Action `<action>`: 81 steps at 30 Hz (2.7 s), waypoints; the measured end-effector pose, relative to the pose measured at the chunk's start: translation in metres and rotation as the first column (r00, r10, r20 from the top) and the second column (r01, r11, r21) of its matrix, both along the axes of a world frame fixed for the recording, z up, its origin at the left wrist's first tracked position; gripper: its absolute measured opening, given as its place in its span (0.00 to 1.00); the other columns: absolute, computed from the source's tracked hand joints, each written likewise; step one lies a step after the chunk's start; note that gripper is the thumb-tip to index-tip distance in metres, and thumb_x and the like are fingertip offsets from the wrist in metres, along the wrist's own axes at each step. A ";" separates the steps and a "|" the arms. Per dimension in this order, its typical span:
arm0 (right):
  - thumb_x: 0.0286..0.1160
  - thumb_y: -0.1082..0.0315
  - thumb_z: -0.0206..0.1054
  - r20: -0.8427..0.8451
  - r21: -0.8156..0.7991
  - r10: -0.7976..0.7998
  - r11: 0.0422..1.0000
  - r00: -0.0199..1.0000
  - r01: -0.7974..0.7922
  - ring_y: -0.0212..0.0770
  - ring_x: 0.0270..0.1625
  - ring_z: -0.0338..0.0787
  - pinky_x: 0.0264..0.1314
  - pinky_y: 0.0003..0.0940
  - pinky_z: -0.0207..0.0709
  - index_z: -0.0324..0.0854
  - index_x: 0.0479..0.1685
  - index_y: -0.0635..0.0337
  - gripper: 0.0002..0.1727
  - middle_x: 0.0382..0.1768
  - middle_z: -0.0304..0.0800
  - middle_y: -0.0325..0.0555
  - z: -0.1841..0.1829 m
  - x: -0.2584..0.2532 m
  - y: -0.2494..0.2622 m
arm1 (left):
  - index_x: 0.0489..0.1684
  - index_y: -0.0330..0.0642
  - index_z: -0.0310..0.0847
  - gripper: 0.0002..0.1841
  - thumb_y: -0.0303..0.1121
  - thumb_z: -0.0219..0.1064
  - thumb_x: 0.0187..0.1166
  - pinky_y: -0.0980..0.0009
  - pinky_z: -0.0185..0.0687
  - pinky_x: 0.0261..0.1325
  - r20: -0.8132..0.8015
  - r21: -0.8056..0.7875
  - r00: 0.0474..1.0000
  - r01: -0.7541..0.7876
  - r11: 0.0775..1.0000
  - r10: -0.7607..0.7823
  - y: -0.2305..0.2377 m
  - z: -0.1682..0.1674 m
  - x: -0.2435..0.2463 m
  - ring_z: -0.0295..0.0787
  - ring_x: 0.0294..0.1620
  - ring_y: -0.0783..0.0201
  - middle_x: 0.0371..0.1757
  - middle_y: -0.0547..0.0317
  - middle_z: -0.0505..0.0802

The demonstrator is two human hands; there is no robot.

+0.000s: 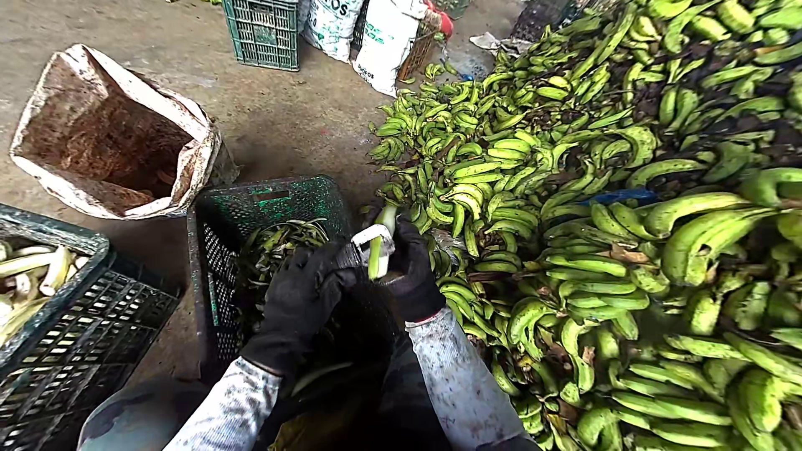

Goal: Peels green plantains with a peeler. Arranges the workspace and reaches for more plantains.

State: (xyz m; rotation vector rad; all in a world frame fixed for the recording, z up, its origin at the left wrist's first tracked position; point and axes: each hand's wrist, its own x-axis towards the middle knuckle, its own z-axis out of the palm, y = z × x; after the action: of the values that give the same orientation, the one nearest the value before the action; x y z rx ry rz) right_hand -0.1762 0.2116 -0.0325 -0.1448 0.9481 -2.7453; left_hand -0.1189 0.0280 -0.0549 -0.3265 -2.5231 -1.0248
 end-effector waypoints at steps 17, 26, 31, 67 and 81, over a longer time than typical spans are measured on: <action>0.91 0.43 0.39 0.225 0.287 0.106 0.943 0.969 -0.170 0.33 0.19 0.82 0.18 0.24 0.78 0.77 0.49 0.49 0.26 0.26 0.84 0.42 -0.002 0.006 -0.012 | 0.81 0.63 0.73 0.23 0.51 0.55 0.89 0.36 0.82 0.60 0.385 0.077 0.923 -0.049 0.996 0.016 -0.042 0.008 -0.002 0.89 0.60 0.47 0.64 0.50 0.90; 0.88 0.45 0.46 0.326 -0.152 0.155 0.982 0.933 -0.110 0.31 0.23 0.84 0.27 0.24 0.82 0.79 0.43 0.55 0.24 0.26 0.82 0.39 -0.013 0.005 0.016 | 0.69 0.60 0.86 0.28 0.64 0.54 0.82 0.43 0.84 0.44 -0.172 -0.239 0.966 0.151 0.959 -0.195 -0.003 -0.016 0.015 0.90 0.45 0.41 0.44 0.45 0.92; 0.91 0.46 0.42 0.246 0.247 0.044 0.963 0.968 -0.106 0.32 0.28 0.86 0.30 0.28 0.83 0.80 0.45 0.50 0.24 0.29 0.86 0.38 -0.009 0.010 -0.001 | 0.80 0.57 0.78 0.26 0.46 0.62 0.82 0.38 0.82 0.57 0.300 -0.046 0.945 0.153 0.987 -0.132 0.001 -0.006 0.014 0.88 0.58 0.40 0.61 0.42 0.90; 0.91 0.51 0.44 0.227 0.263 0.100 0.951 0.969 -0.160 0.31 0.30 0.88 0.33 0.26 0.85 0.82 0.48 0.53 0.22 0.31 0.87 0.40 -0.019 0.017 0.017 | 0.75 0.47 0.82 0.28 0.52 0.60 0.81 0.38 0.79 0.64 0.331 -0.070 0.920 0.243 0.967 -0.208 0.009 -0.003 0.026 0.87 0.63 0.39 0.62 0.42 0.90; 0.91 0.51 0.42 0.263 0.340 0.012 0.935 0.965 -0.105 0.33 0.19 0.85 0.17 0.25 0.80 0.82 0.47 0.56 0.24 0.24 0.86 0.43 -0.015 0.009 0.017 | 0.71 0.55 0.81 0.22 0.52 0.63 0.85 0.54 0.87 0.51 0.532 0.313 0.819 0.043 0.949 -0.213 -0.036 0.006 0.019 0.90 0.44 0.65 0.48 0.60 0.93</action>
State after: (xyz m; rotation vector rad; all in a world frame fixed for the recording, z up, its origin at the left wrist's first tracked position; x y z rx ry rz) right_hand -0.1670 0.2285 -0.0471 0.2368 1.3091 -2.4115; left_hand -0.0999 -0.0079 -0.0488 -0.1177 -2.8159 -1.7398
